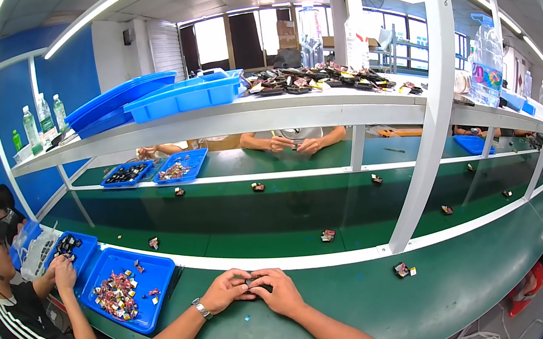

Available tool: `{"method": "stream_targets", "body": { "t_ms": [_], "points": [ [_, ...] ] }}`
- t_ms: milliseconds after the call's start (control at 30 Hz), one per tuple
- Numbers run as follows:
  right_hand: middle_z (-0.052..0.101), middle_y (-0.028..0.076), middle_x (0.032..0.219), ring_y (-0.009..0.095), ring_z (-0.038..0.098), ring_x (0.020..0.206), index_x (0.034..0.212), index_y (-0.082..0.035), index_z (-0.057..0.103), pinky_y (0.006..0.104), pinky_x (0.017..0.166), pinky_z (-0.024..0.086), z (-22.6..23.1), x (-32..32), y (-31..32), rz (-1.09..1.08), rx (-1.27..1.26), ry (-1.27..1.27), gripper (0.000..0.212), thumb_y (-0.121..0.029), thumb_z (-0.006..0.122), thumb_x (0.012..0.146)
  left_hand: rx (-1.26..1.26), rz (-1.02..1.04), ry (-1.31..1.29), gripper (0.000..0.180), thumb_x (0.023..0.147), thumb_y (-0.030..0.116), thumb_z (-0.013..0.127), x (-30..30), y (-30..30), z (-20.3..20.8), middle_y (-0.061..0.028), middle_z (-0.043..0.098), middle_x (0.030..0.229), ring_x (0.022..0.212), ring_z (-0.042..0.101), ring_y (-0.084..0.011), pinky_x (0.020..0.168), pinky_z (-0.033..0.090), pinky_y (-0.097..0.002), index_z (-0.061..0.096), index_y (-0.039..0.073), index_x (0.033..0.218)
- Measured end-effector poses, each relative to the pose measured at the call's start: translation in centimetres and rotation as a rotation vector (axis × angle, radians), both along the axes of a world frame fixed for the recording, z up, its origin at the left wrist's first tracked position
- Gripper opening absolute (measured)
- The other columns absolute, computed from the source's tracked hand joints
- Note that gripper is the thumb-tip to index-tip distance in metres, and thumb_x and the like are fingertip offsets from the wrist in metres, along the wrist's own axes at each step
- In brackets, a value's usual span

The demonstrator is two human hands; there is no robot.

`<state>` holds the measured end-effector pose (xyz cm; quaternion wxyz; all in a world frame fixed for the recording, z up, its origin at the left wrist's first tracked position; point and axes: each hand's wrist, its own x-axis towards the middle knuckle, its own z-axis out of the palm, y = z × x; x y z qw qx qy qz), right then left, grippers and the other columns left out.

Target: Assemble small electronic or mechanical parts at a factory workstation.

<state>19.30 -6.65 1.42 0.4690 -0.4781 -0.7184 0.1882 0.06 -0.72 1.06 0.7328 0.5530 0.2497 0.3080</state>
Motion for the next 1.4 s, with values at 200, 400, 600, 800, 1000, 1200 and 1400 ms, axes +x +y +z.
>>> {"method": "stream_targets", "body": {
  "t_ms": [200, 400, 600, 800, 1000, 1200, 1400],
  "points": [
    [0.065, 0.006, 0.114, 0.025, 0.057, 0.110, 0.092, -0.008, 0.070, 0.0377, 0.095, 0.046, 0.1, -0.2, -0.1, 0.017, -0.034, 0.059, 0.014, -0.018, 0.069, 0.083, 0.052, 0.022, -0.008, 0.014, 0.095, -0.002, 0.051, -0.1, 0.2, -0.7, -0.0132, 0.058, 0.111, 0.106, 0.062, -0.0243, 0.094, 0.056, -0.0381, 0.051, -0.001, 0.109],
    [0.065, 0.006, 0.115, 0.025, 0.058, 0.107, 0.092, -0.008, 0.070, 0.0371, 0.093, 0.046, 0.1, -0.3, -0.1, 0.052, -0.129, 0.160, 0.013, -0.018, 0.069, 0.083, 0.034, 0.009, 0.024, 0.013, 0.095, -0.002, 0.051, -0.2, 0.4, -0.9, -0.0123, 0.057, 0.111, 0.105, 0.062, -0.0235, 0.093, 0.057, -0.0378, 0.052, -0.001, 0.108],
    [0.063, 0.006, 0.117, 0.026, 0.054, 0.113, 0.091, -0.008, 0.071, 0.0368, 0.095, 0.045, 0.1, -0.3, -0.3, -0.010, -0.002, 0.022, 0.012, -0.018, 0.068, 0.084, 0.029, 0.020, 0.029, 0.022, 0.096, -0.001, 0.049, 0.1, -0.3, 0.1, -0.0153, 0.057, 0.117, 0.106, 0.062, -0.0245, 0.093, 0.056, -0.0377, 0.049, -0.001, 0.118],
    [0.062, 0.006, 0.119, 0.026, 0.052, 0.115, 0.092, -0.007, 0.071, 0.0369, 0.096, 0.045, 0.5, -0.7, -0.8, -0.064, 0.089, -0.121, 0.014, -0.016, 0.068, 0.083, 0.036, 0.017, 0.045, 0.028, 0.097, 0.001, 0.046, 0.3, -0.4, 0.1, -0.0186, 0.057, 0.120, 0.108, 0.062, -0.0255, 0.094, 0.055, -0.0392, 0.045, -0.002, 0.125],
    [0.062, 0.006, 0.118, 0.026, 0.053, 0.113, 0.095, -0.008, 0.072, 0.0368, 0.096, 0.045, 0.0, -1.1, -0.8, -0.092, 0.064, -0.051, 0.015, -0.015, 0.067, 0.083, 0.037, -0.004, 0.017, 0.029, 0.098, 0.001, 0.043, 0.1, 0.0, -0.4, -0.0193, 0.056, 0.122, 0.109, 0.061, -0.0258, 0.095, 0.054, -0.0382, 0.044, -0.002, 0.126],
    [0.062, 0.006, 0.118, 0.026, 0.053, 0.114, 0.095, -0.010, 0.072, 0.0369, 0.096, 0.045, -0.8, -1.3, -0.5, -0.091, 0.005, 0.003, 0.015, -0.017, 0.067, 0.083, 0.017, 0.019, 0.012, 0.025, 0.098, 0.002, 0.045, 0.3, 0.0, -0.3, -0.0186, 0.060, 0.116, 0.107, 0.062, -0.0257, 0.095, 0.054, -0.0418, 0.046, -0.001, 0.122],
    [0.062, 0.006, 0.117, 0.027, 0.053, 0.114, 0.097, -0.010, 0.073, 0.0370, 0.096, 0.046, -0.9, -1.5, -0.6, -0.103, 0.009, 0.020, 0.016, -0.017, 0.067, 0.083, 0.023, 0.012, -0.015, 0.027, 0.098, 0.001, 0.044, 0.1, 0.0, -0.5, -0.0198, 0.058, 0.119, 0.110, 0.061, -0.0269, 0.096, 0.054, -0.0402, 0.045, -0.002, 0.125]
  ]
}}
